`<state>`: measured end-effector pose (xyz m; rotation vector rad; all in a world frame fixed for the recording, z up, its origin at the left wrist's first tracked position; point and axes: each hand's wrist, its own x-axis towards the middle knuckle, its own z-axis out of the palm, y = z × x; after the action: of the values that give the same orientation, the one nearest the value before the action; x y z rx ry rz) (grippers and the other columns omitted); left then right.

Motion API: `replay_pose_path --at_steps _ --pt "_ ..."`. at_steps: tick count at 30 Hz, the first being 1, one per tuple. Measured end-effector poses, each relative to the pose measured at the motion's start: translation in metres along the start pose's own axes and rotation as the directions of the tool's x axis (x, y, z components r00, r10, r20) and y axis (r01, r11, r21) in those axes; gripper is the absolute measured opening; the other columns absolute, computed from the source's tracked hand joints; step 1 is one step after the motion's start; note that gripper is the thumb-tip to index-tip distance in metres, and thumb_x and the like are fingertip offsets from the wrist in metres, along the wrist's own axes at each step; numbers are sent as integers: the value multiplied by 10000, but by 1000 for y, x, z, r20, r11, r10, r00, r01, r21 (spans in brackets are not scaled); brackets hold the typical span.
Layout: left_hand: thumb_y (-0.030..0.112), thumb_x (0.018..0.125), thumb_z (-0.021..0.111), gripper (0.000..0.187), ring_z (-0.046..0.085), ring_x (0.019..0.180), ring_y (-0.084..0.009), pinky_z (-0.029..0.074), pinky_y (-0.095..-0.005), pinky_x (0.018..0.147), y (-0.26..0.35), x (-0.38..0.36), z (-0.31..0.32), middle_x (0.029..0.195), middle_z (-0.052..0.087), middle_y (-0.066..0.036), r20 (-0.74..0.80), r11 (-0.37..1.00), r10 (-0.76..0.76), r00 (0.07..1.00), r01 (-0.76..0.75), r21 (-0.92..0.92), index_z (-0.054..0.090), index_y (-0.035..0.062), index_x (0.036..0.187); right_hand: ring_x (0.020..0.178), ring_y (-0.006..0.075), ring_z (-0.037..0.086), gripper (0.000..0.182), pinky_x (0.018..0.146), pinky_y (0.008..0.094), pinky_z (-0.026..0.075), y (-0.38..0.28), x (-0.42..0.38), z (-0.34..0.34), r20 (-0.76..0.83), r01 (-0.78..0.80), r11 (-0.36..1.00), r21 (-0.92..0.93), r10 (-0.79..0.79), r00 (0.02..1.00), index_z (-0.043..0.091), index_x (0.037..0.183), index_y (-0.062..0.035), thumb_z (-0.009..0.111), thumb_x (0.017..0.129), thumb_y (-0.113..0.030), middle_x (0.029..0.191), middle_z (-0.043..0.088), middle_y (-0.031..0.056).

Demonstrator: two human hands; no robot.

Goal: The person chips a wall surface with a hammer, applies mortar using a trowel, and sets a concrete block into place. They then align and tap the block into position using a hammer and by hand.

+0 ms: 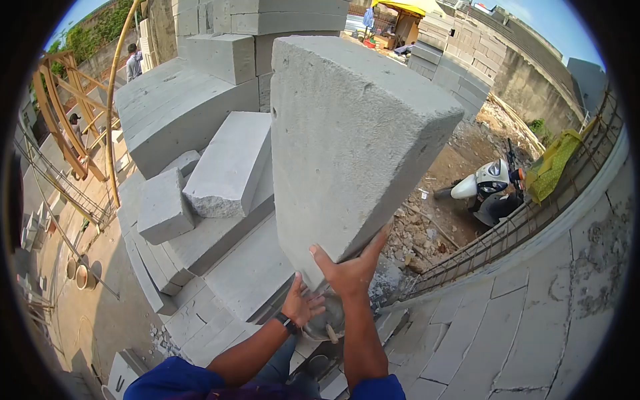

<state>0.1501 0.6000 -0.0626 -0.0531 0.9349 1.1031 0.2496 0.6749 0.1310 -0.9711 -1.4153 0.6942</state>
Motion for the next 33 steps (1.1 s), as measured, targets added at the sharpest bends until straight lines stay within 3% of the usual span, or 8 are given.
replay_pose_path --at_steps 7,10,13,15,18,24,27,33 --pt "891 847 494 1206 343 1472 -389 298 -538 1188 -100 -23 -2 1632 261 -215 191 992 -122 974 117 40 126 60 1640 1142 337 638 812 975 442 533 -13 -110 -143 72 -62 995 -78 68 995 473 1382 88 860 683 -53 1235 609 262" --pt "920 843 435 1263 267 1524 -393 239 -547 1229 -157 -33 -14 1667 214 -244 196 919 -389 900 364 155 85 3 1639 1219 331 592 944 1002 461 512 -35 -150 -183 -117 -308 947 -93 297 948 388 1457 59 873 661 -88 1337 539 264" --pt "950 837 352 1288 240 1546 -385 227 -543 1238 -207 -37 -16 1681 195 -240 199 837 -547 813 530 135 111 -37 1629 1341 340 485 1128 1086 489 443 -23 -184 -213 -299 -308 923 -230 235 925 246 1539 42 894 635 -149 1453 429 253" --pt "952 840 333 1268 254 1545 -378 225 -546 1239 -243 -22 -3 1677 217 -236 80 704 -710 700 710 32 154 -21 1632 1394 365 413 1232 1141 503 378 -11 -200 -226 -353 -486 791 -371 364 862 151 1566 43 906 620 -188 1501 362 251" --pt "944 861 241 1152 310 1524 -364 242 -565 1230 -352 -20 -50 1659 305 -176 191 588 -793 578 809 -7 242 98 1644 1427 409 363 1298 1192 508 316 21 -221 -231 -478 -705 462 -537 522 706 110 1581 56 917 605 -228 1513 342 264" --pt "951 854 235 1133 298 1532 -348 235 -576 1234 -418 -55 -128 1648 339 -150 134 188 -970 205 974 -126 269 133 1637 1461 441 326 1293 1212 480 306 120 -282 -255 -561 -817 82 -571 688 461 151 1572 86 925 596 -262 1537 318 297" --pt "962 843 233 1155 324 1521 -345 260 -616 1207 -426 -52 -156 1646 347 -149 -175 69 -984 47 990 -121 267 123 1636 1473 436 312 1298 1218 471 300 144 -321 -266 -598 -865 -20 -502 731 329 147 1568 100 928 596 -259 1550 306 299" --pt "928 878 273 1051 480 1410 -334 412 -549 1116 -438 -41 -155 1551 491 -125 -554 145 -816 162 987 76 306 192 1627 1483 424 300 1325 1234 463 274 179 -373 -282 -671 -915 -90 -393 709 218 113 1575 110 936 598 -236 1573 278 295"
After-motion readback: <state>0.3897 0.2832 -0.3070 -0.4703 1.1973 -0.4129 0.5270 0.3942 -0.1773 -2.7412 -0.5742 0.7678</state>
